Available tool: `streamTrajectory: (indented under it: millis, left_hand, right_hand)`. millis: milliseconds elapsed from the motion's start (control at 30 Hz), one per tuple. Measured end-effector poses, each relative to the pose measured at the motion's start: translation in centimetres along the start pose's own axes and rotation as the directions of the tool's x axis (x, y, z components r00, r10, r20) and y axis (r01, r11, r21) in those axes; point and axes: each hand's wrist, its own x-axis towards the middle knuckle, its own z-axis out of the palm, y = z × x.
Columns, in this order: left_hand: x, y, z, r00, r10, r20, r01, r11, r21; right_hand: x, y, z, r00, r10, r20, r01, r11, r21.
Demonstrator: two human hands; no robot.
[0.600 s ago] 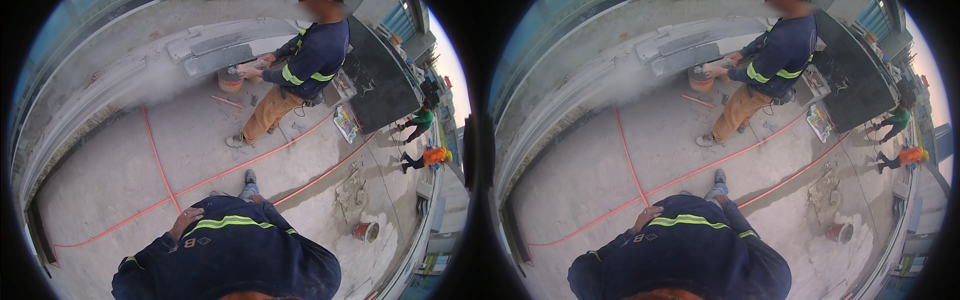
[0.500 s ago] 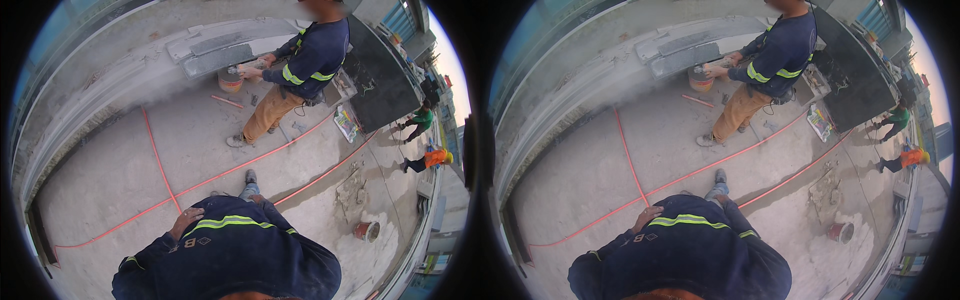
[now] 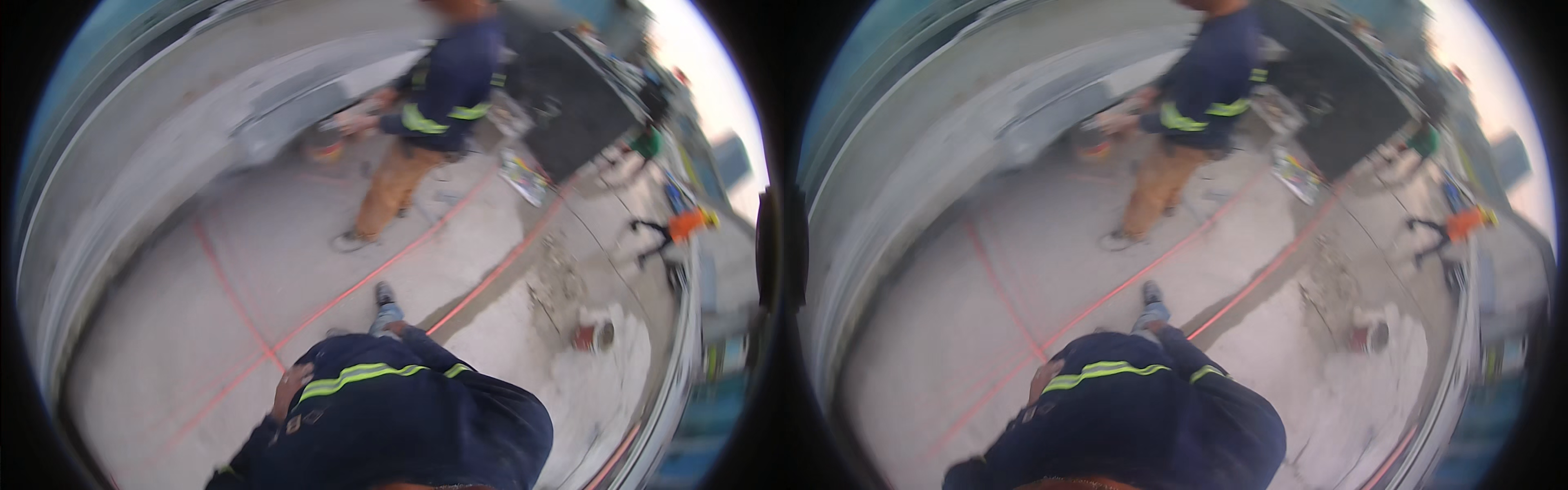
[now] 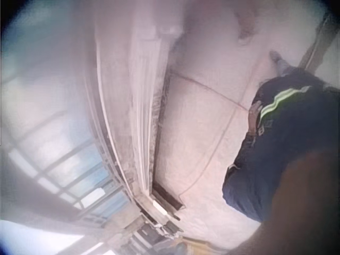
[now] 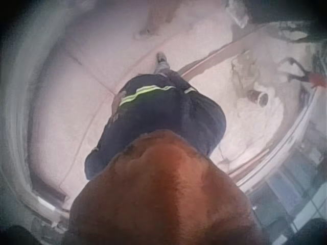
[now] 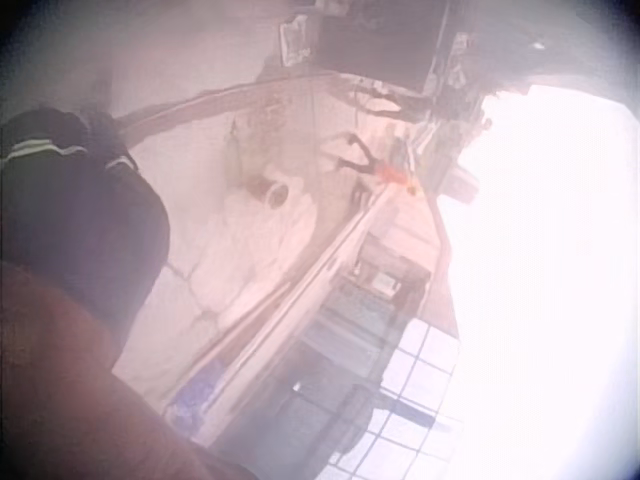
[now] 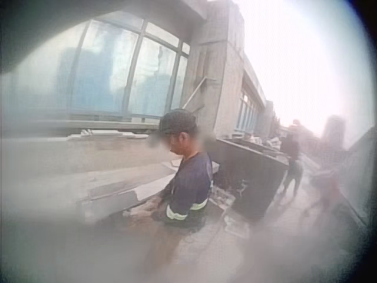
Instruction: The person uses an angle grinder to grind a concrete floor surface on a rooftop. They move the tool along a marked area, creating dust and exposing a darker layer beneath the surface.
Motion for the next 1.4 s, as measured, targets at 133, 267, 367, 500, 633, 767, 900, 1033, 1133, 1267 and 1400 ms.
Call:
streamTrajectory:
  millis: [133, 267, 367, 500, 633, 767, 900, 1033, 1133, 1267, 1400]
  left_hand:
    - [1.4, -4.3, 1.2, 0.853, -0.506, 0.132, 0.516, 0.773, -0.370]
    - [2.0, -5.7, 1.3, 0.947, -0.321, -0.033, 0.306, 0.926, -0.222]
    - [2.8, -4.5, 1.3, 0.962, -0.266, -0.055, 0.252, 0.950, -0.187]
    - [4.0, -2.2, 0.7, 0.979, -0.199, -0.037, 0.191, 0.969, -0.156]
    - [2.5, 1.0, -0.5, 0.996, 0.082, -0.029, -0.078, 0.990, 0.119]
    - [2.5, 4.1, -0.7, 1.000, 0.009, -0.007, -0.009, 1.000, -0.001]
    - [3.0, 5.3, -1.6, 0.997, 0.080, 0.020, -0.081, 0.994, 0.069]
    - [3.1, 4.7, -1.9, 0.999, 0.021, 0.038, -0.023, 0.998, 0.059]
    - [3.3, 3.9, -2.2, 0.998, 0.024, 0.056, -0.025, 1.000, 0.015]
    - [3.2, 3.9, -2.6, 0.996, 0.018, 0.084, -0.020, 1.000, 0.017]
    - [4.3, 6.0, -4.5, 0.977, 0.169, 0.133, -0.169, 0.986, -0.009]
  right_hand:
    - [3.8, 2.0, 1.6, 0.998, 0.051, -0.040, -0.049, 0.997, 0.059]
    - [3.7, 0.6, 0.8, 0.996, 0.088, -0.008, -0.087, 0.993, 0.084]
    - [2.0, -0.7, -0.8, 0.995, 0.100, -0.003, -0.099, 0.990, 0.097]
    - [0.2, -1.6, -2.6, 0.994, 0.110, -0.019, -0.107, 0.985, 0.133]
    - [-2.1, -2.7, -3.2, 0.997, 0.071, -0.024, -0.068, 0.992, 0.109]
    - [-3.7, -3.5, -4.1, 0.999, 0.028, -0.026, -0.028, 1.000, 0.014]
    - [-3.7, -3.6, -4.4, 1.000, 0.015, 0.021, -0.016, 0.998, 0.060]
    - [-3.1, -3.5, -4.3, 0.995, 0.097, 0.032, -0.100, 0.984, 0.148]
    - [-3.3, -3.6, -4.9, 0.998, 0.050, 0.036, -0.054, 0.990, 0.129]
    - [-4.7, -5.5, -6.5, 0.997, 0.061, 0.057, -0.065, 0.995, 0.081]
    - [-8.6, -10.1, -12.7, 0.941, 0.330, -0.080, -0.301, 0.919, 0.254]
